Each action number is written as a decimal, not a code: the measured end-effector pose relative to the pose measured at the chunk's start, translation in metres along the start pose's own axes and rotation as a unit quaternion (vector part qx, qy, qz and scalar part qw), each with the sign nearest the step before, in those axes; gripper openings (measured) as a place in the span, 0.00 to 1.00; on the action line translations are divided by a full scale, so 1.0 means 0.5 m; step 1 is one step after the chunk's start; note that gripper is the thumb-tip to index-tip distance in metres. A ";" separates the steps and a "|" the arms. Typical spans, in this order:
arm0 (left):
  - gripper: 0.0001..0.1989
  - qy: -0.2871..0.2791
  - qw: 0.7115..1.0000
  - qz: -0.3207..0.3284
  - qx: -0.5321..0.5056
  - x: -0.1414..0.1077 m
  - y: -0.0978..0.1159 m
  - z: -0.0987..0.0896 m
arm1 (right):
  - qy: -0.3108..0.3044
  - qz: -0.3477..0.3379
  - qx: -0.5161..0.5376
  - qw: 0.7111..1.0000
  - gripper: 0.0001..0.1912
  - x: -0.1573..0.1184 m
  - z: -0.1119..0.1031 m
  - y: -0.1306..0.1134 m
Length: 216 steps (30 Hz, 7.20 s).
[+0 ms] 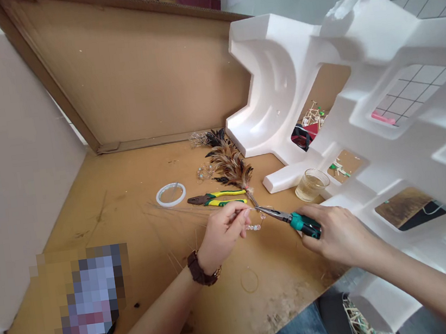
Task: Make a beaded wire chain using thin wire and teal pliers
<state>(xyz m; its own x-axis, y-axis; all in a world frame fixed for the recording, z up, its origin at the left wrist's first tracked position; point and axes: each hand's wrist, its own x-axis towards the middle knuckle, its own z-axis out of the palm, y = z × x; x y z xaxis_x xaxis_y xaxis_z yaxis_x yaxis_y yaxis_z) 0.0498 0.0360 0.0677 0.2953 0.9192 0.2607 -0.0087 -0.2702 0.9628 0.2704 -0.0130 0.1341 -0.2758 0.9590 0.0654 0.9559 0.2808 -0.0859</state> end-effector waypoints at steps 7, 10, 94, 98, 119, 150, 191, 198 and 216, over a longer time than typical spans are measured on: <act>0.10 -0.032 0.999 -0.030 -0.016 0.003 -0.005 -0.001 | -0.001 -0.002 -0.028 1.000 0.05 0.002 0.003 -0.002; 0.10 -0.037 0.997 -0.050 -0.044 0.005 -0.007 -0.001 | -0.003 -0.002 -0.032 0.999 0.05 0.004 0.002 -0.003; 0.10 0.011 0.999 -0.003 0.046 -0.021 -0.021 0.037 | -0.039 0.023 0.044 0.998 0.13 -0.023 -0.004 -0.011; 0.09 0.006 0.998 0.009 0.063 -0.022 -0.019 0.036 | -0.041 0.012 0.039 0.998 0.11 -0.026 -0.002 -0.008; 0.04 0.067 0.967 0.145 0.201 -0.023 -0.018 0.026 | -0.008 -0.003 -0.022 1.000 0.16 -0.041 -0.011 -0.004; 0.05 0.094 0.948 0.196 0.231 -0.028 -0.016 0.030 | 0.184 -0.032 -0.085 0.979 0.13 -0.049 0.077 -0.031; 0.07 -0.171 0.884 -0.171 -0.401 0.013 -0.017 -0.013 | 0.014 -0.013 0.004 1.000 0.16 -0.021 -0.001 -0.014; 0.07 -0.208 0.870 -0.210 -0.395 0.009 -0.017 -0.014 | 0.035 -0.039 -0.022 0.998 0.18 -0.025 0.005 -0.016; 0.13 -0.161 0.936 -0.186 -0.253 0.007 -0.001 -0.003 | -0.096 -0.021 0.105 0.990 0.08 -0.014 -0.016 -0.001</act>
<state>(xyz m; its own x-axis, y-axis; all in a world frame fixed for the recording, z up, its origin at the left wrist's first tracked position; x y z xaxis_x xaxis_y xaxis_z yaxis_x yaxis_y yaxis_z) 0.0494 0.0397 0.0682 0.6399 0.7664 -0.0562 -0.2750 0.2967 0.9145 0.2725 -0.0203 0.1417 -0.3487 0.9301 -0.1152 0.9067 0.3037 -0.2927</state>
